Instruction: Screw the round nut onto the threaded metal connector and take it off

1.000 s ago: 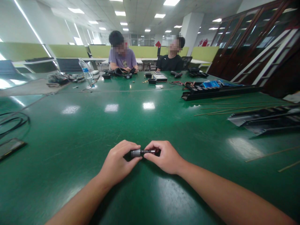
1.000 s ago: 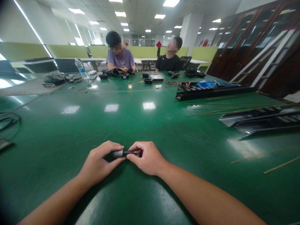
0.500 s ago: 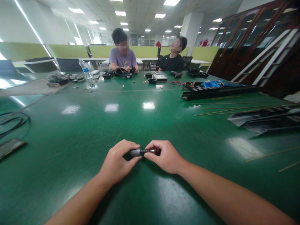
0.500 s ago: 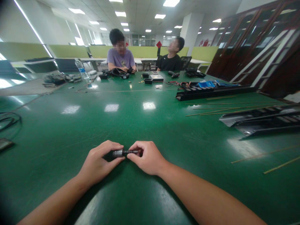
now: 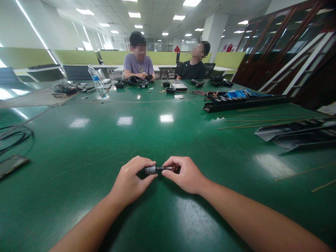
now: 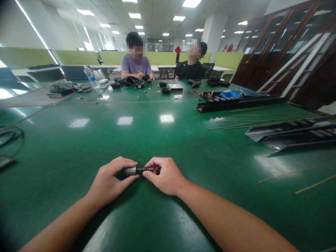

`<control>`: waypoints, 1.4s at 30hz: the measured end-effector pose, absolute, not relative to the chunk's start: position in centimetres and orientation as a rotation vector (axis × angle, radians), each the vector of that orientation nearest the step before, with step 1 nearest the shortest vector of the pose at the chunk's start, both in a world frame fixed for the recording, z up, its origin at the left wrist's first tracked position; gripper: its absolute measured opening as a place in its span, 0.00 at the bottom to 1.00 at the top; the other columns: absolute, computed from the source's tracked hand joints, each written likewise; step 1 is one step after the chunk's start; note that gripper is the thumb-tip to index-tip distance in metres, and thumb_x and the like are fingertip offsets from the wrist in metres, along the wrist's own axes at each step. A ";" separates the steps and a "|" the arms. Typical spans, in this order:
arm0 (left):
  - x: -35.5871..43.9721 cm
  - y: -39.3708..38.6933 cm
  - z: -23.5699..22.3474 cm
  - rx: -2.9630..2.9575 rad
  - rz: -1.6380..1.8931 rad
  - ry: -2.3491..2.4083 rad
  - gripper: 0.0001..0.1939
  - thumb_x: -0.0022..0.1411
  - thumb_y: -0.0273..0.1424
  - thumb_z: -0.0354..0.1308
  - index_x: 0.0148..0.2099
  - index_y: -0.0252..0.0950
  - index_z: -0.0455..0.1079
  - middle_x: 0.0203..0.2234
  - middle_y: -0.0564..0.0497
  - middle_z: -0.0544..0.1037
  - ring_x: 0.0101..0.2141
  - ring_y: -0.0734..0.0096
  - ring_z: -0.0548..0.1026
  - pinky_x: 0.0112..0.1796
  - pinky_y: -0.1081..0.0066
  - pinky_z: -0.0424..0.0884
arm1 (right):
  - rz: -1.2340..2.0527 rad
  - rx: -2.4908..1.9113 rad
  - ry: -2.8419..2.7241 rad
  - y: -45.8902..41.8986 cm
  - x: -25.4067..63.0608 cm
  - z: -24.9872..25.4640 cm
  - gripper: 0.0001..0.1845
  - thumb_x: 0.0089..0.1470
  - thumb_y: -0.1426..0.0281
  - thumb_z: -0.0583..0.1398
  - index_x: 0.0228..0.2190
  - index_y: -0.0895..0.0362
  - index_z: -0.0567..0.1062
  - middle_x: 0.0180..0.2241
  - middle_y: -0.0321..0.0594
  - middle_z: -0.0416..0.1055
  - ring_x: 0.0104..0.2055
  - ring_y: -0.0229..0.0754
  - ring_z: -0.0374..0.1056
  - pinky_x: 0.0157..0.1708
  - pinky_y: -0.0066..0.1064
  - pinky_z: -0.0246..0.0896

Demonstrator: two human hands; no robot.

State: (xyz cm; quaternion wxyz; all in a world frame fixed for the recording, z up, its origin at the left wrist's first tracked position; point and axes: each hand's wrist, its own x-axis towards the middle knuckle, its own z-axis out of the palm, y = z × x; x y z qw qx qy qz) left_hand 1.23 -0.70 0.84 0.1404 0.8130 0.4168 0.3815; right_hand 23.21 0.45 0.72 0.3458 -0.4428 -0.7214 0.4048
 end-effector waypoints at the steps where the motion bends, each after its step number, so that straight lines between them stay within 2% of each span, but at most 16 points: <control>1: 1.2 -0.7 0.9 2.350 1.103 1.203 0.13 0.58 0.28 0.65 0.46 0.39 0.74 0.38 0.50 0.79 0.39 0.67 0.77 0.42 0.67 0.74 | 1.048 -1.149 -1.873 0.5 23.2 0.8 0.06 0.51 0.70 0.64 0.32 0.59 0.80 0.24 0.36 0.72 0.25 0.36 0.64 0.27 0.27 0.58; 42: 0.4 -0.5 0.9 2.334 1.110 1.266 0.13 0.57 0.29 0.66 0.46 0.41 0.74 0.38 0.50 0.79 0.40 0.66 0.77 0.42 0.66 0.74 | 1.042 -1.180 -1.811 0.6 23.3 0.7 0.05 0.51 0.71 0.64 0.32 0.59 0.79 0.23 0.35 0.71 0.25 0.36 0.65 0.26 0.26 0.60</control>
